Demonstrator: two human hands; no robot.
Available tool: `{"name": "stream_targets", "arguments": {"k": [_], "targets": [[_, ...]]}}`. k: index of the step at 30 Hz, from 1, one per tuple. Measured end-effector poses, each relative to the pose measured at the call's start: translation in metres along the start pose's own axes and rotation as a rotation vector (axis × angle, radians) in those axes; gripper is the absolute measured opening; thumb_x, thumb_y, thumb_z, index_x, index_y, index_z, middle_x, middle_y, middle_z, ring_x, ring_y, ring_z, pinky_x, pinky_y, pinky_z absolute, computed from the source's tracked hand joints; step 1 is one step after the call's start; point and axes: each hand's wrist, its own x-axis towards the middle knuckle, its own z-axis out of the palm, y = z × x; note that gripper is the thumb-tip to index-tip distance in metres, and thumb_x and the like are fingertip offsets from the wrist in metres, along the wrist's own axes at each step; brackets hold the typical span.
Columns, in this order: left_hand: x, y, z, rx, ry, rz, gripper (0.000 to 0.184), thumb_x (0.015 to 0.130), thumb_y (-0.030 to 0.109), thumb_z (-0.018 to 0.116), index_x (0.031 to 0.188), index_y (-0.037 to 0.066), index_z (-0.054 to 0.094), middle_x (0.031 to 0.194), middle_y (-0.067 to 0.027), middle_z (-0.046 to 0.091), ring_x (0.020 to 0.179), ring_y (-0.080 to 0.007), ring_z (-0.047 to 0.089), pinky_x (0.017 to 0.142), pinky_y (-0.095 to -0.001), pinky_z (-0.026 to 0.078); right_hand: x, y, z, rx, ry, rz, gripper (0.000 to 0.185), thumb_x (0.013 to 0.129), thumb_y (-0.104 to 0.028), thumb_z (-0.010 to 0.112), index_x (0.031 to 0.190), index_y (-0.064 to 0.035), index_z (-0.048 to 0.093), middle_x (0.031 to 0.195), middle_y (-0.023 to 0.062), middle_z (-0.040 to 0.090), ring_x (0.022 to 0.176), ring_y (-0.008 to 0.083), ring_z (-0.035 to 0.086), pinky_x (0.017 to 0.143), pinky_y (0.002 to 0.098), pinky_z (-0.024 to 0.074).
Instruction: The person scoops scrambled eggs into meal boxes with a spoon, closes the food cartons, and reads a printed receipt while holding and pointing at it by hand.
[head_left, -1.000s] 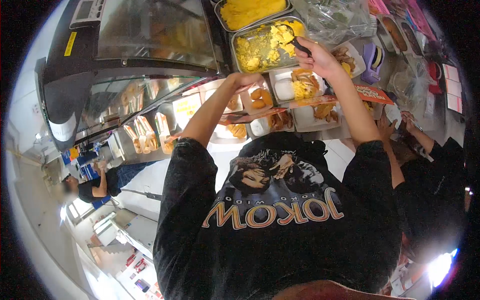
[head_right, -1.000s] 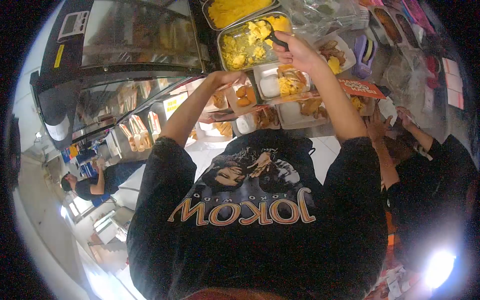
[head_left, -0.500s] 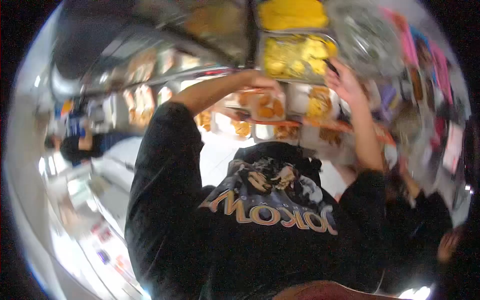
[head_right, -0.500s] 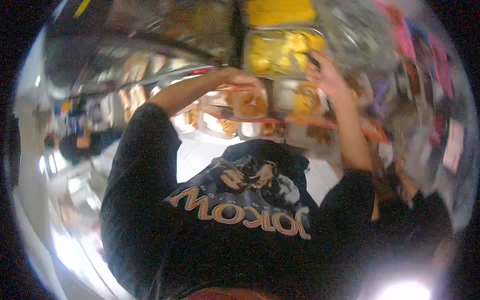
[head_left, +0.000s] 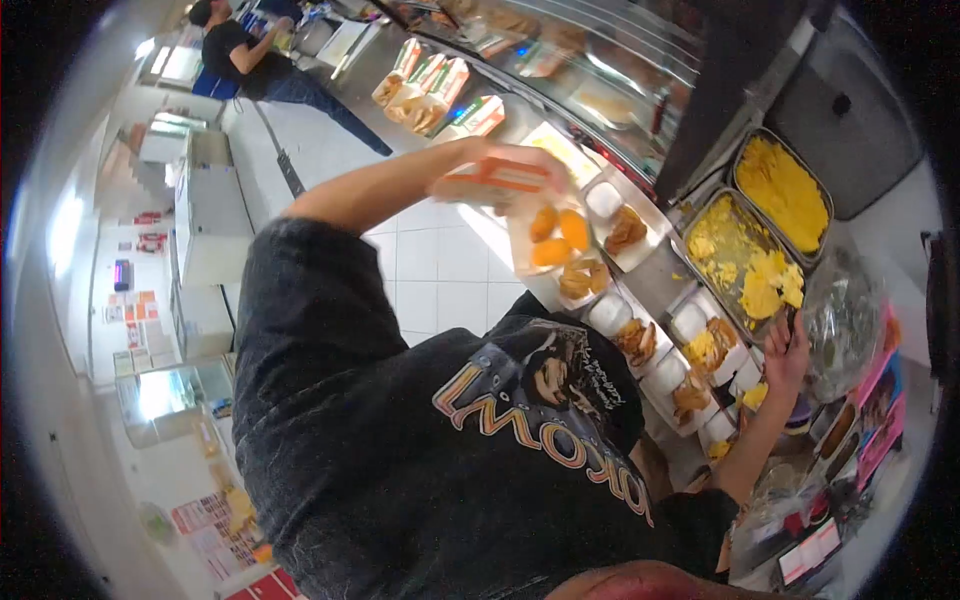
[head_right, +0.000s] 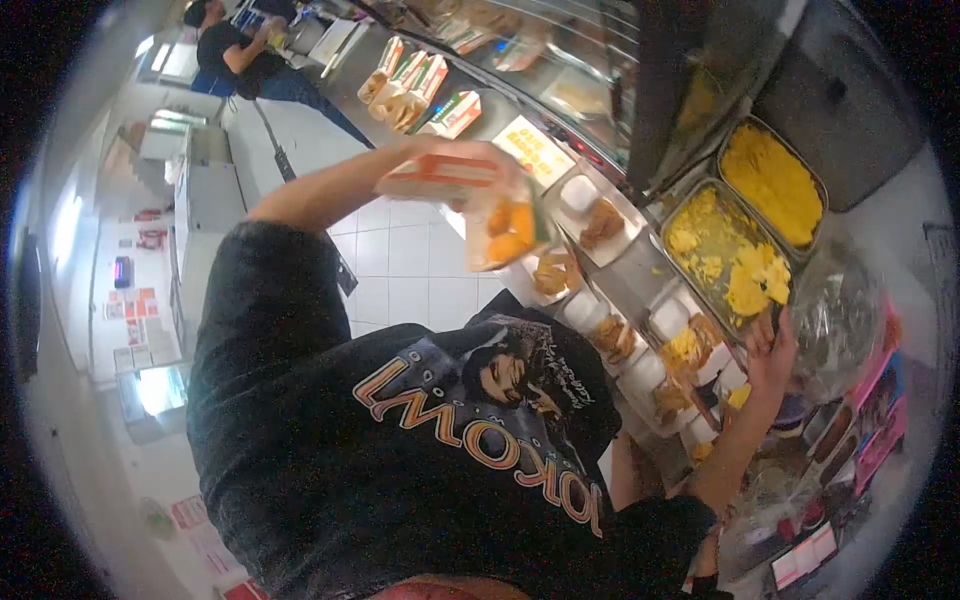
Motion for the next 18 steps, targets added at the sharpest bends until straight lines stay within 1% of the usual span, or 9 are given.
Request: {"name": "stream_targets", "arguments": {"k": [1, 3, 4, 5, 7, 11, 13, 15, 18], "targets": [[-0.033, -0.048, -0.029, -0.150, -0.172, 0.356, 0.069, 0.072, 0.025, 0.084, 0.128, 0.011, 0.046, 0.120, -0.0138, 0.056, 0.090, -0.0230, 0.068, 0.059, -0.0302, 0.057, 0.000, 0.000, 0.004, -0.003, 0.039, -0.013, 0.022, 0.106, -0.026, 0.046, 0.117, -0.0072, 0.048, 0.063, -0.0015, 0.035, 0.051, 0.0084, 0.030, 0.046, 0.0243, 0.0258], [-0.108, -0.057, 0.015, -0.228, 0.110, 0.557, 0.090, 0.063, 0.022, 0.091, 0.135, 0.014, 0.038, 0.136, -0.0159, 0.045, 0.115, -0.0293, 0.059, 0.069, -0.0304, 0.059, -0.004, -0.001, 0.030, -0.069, 0.196, -0.086, 0.022, 0.107, -0.026, 0.044, 0.118, -0.0072, 0.048, 0.063, -0.0016, 0.034, 0.051, 0.0086, 0.029, 0.047, 0.0244, 0.0263], [-0.128, -0.081, 0.006, -0.239, 0.178, 0.595, 0.093, 0.062, 0.021, 0.092, 0.137, 0.014, 0.037, 0.139, -0.0159, 0.042, 0.117, -0.0303, 0.057, 0.072, -0.0316, 0.059, -0.007, 0.001, 0.040, -0.102, 0.273, -0.123, 0.022, 0.107, -0.026, 0.043, 0.118, -0.0071, 0.048, 0.063, -0.0016, 0.034, 0.052, 0.0088, 0.028, 0.047, 0.0245, 0.0265], [-0.148, -0.106, -0.004, -0.247, 0.247, 0.632, 0.097, 0.061, 0.020, 0.092, 0.139, 0.014, 0.035, 0.142, -0.0159, 0.040, 0.120, -0.0313, 0.055, 0.074, -0.0329, 0.059, -0.002, 0.000, 0.032, -0.062, 0.183, -0.101, 0.019, 0.107, -0.025, 0.044, 0.112, -0.0073, 0.048, 0.063, -0.0019, 0.032, 0.052, 0.0087, 0.028, 0.047, 0.0250, 0.0259], [-0.188, -0.170, -0.048, -0.393, 0.327, 0.584, 0.093, 0.063, 0.026, 0.089, 0.140, 0.014, 0.037, 0.141, -0.0150, 0.042, 0.120, -0.0311, 0.055, 0.078, -0.0366, 0.057, 0.017, -0.009, -0.003, 0.019, -0.001, -0.052, 0.019, 0.107, -0.025, 0.044, 0.101, -0.0077, 0.049, 0.064, -0.0025, 0.030, 0.053, 0.0087, 0.026, 0.047, 0.0260, 0.0248], [-0.259, -0.296, -0.152, -0.919, 0.382, 0.457, 0.085, 0.068, 0.039, 0.082, 0.141, 0.016, 0.043, 0.139, -0.0131, 0.047, 0.121, -0.0307, 0.054, 0.087, -0.0439, 0.052, 0.024, -0.004, 0.019, 0.001, 0.180, -0.156, 0.020, 0.108, -0.024, 0.041, 0.099, -0.0071, 0.048, 0.063, -0.0017, 0.028, 0.052, 0.0107, 0.025, 0.048, 0.0279, 0.0239], [-0.265, -0.333, -0.185, -1.030, 0.369, 0.601, 0.083, 0.071, 0.045, 0.078, 0.142, 0.017, 0.045, 0.138, -0.0122, 0.050, 0.121, -0.0305, 0.053, 0.092, -0.0476, 0.050, 0.028, 0.000, 0.026, 0.001, 0.221, -0.193, 0.020, 0.108, -0.023, 0.040, 0.099, -0.0063, 0.048, 0.063, -0.0007, 0.028, 0.051, 0.0118, 0.024, 0.047, 0.0284, 0.0239], [-0.261, -0.348, -0.202, -1.007, 0.386, 0.861, 0.067, 0.082, 0.050, 0.052, 0.139, 0.014, 0.050, 0.136, -0.0145, 0.053, 0.119, -0.0358, 0.053, 0.093, -0.0512, 0.046, 0.035, -0.001, 0.021, -0.007, 0.271, -0.240, 0.021, 0.108, -0.022, 0.039, 0.098, -0.0063, 0.048, 0.063, 0.0005, 0.028, 0.051, 0.0125, 0.024, 0.047, 0.0289, 0.0240], [-0.258, -0.365, -0.247, -1.284, 0.838, 0.775, 0.066, 0.084, 0.045, 0.043, 0.142, 0.013, 0.044, 0.140, -0.0162, 0.047, 0.121, -0.0394, 0.051, 0.091, -0.0580, 0.046, 0.043, 0.004, 0.013, 0.012, 0.311, -0.299, 0.023, 0.108, -0.021, 0.035, 0.094, -0.0062, 0.047, 0.063, 0.0019, 0.029, 0.051, 0.0131, 0.023, 0.047, 0.0296, 0.0240]]}}
